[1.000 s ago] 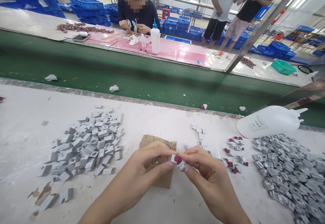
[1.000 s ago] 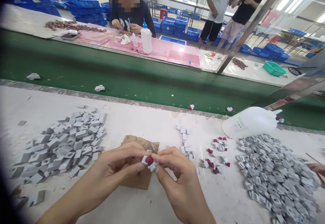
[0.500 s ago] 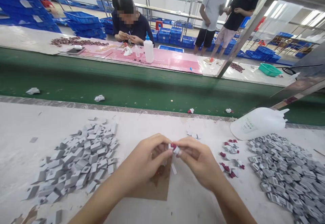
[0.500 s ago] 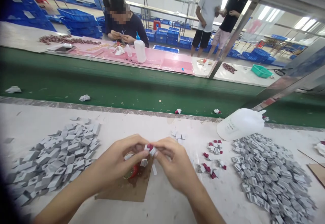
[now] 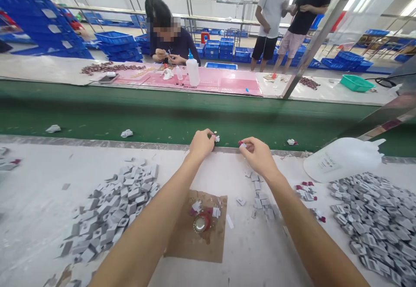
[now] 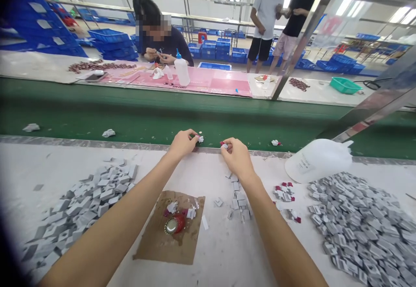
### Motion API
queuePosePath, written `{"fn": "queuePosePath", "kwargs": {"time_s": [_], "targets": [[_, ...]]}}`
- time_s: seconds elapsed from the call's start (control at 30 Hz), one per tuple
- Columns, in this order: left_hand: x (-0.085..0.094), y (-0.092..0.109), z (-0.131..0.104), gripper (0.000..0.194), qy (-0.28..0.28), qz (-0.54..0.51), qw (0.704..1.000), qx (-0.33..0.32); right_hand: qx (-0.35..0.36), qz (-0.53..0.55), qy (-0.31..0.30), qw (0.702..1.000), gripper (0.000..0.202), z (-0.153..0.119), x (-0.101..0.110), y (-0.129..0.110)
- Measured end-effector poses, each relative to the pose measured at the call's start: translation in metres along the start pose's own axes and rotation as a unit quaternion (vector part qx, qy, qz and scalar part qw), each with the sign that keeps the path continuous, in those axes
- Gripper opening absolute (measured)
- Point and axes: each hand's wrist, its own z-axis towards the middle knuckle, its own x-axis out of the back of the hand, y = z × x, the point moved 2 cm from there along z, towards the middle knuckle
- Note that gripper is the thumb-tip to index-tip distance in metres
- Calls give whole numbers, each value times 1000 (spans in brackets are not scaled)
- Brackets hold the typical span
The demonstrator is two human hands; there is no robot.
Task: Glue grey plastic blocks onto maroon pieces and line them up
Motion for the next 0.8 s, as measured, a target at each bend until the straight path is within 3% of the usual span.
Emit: {"fn": "queuePosePath", "kwargs": {"time_s": [0.07,0.17,0.3,0.37,0.43,0.53,0.67,0.8], "targets": [[10,-7,-13,37,23,15,1000,-1,20,15,-18,1000,15,-37,5,-12],[31,-28,-58,42,36,31,999,-25,51,38,-61,996,19,-106,10,-19],[61,-75,-138,35,44,74,995,-43,54,66,-96,992,23,-188,2,1],[72,-101,-167,34,85,137,986,-41,37,72,-96,992,22,-213,-5,16],[77,-122,-182,33,133,233,962,-44,21,70,-92,993,19,-225,-10,27],[76,-139,-186,29,169,319,931,-56,5,63,-82,995,20,-228,-9,30],[70,-138,-184,26,175,329,926,-61,-20,81,-71,994,22,-222,-2,13],[66,-131,-184,27,197,333,919,-72,-99,185,-79,975,25,-216,-3,-10]]}}
